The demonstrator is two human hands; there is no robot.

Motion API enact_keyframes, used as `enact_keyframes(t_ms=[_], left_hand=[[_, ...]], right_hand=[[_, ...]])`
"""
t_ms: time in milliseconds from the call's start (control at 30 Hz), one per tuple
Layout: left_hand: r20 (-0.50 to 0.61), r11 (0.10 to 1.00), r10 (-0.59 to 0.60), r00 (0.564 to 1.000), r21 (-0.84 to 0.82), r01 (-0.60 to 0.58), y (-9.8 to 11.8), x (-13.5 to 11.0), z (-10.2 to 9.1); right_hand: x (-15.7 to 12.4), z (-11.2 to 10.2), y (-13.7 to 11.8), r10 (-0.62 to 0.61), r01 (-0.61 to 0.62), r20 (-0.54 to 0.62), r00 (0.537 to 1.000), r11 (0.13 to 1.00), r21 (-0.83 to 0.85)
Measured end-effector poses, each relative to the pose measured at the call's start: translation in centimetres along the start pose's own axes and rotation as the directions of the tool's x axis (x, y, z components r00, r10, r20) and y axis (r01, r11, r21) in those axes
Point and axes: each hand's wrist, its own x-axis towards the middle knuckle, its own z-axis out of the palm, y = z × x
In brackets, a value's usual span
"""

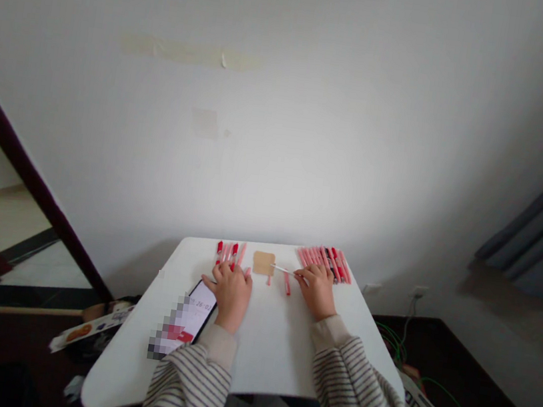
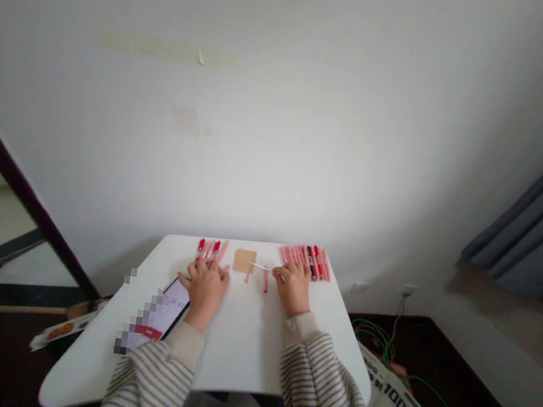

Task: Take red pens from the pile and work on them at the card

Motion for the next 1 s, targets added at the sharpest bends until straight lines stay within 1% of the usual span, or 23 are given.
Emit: enact_keyframes(t_ms=[167,267,333,467,600,733,867,1000], left_hand=[[0.007,1.000,0.004,1.000,-0.011,-0.004,0.0,0.0,-0.1],[0.009,0.997,0.014,1.000,-0.070,-0.013,0.0,0.1,-0.2],[0.016,0.989,0.041,0.999,-0.140,-0.039,0.0,0.2,-0.2],[0.021,0.950,0.143,0.990,-0.284,-0.131,0.2,0.3,-0.3],[0.018,0.921,0.192,0.981,-0.348,-0.174,0.5,0.2,-0.3],[0.019,0.916,0.203,0.979,-0.357,-0.183,0.6,0.1,-0.4],[0.022,0.935,0.160,0.987,-0.324,-0.144,0.4,0.2,-0.3],[0.034,0.965,0.109,0.993,-0.242,-0.098,0.0,0.2,-0.1]], right_hand=[[0.0,-0.1,-0.1,-0.004,0.004,-0.003,1.000,1.000,-0.009],[0.0,-0.2,-0.2,-0.002,0.002,0.000,1.000,1.000,-0.009],[0.0,-0.3,-0.3,-0.001,0.001,0.006,1.000,1.000,-0.006],[0.1,-0.6,-0.7,-0.026,0.026,0.010,1.000,1.000,-0.001],[0.2,-0.9,-1.1,-0.061,0.061,0.015,0.998,0.998,0.011],[0.2,-1.0,-1.2,-0.056,0.056,0.022,0.998,0.998,0.017],[0.2,-0.9,-1.0,-0.038,0.039,0.010,0.999,0.999,-0.006],[0.1,-0.7,-0.7,-0.017,0.017,-0.013,1.000,0.999,-0.042]])
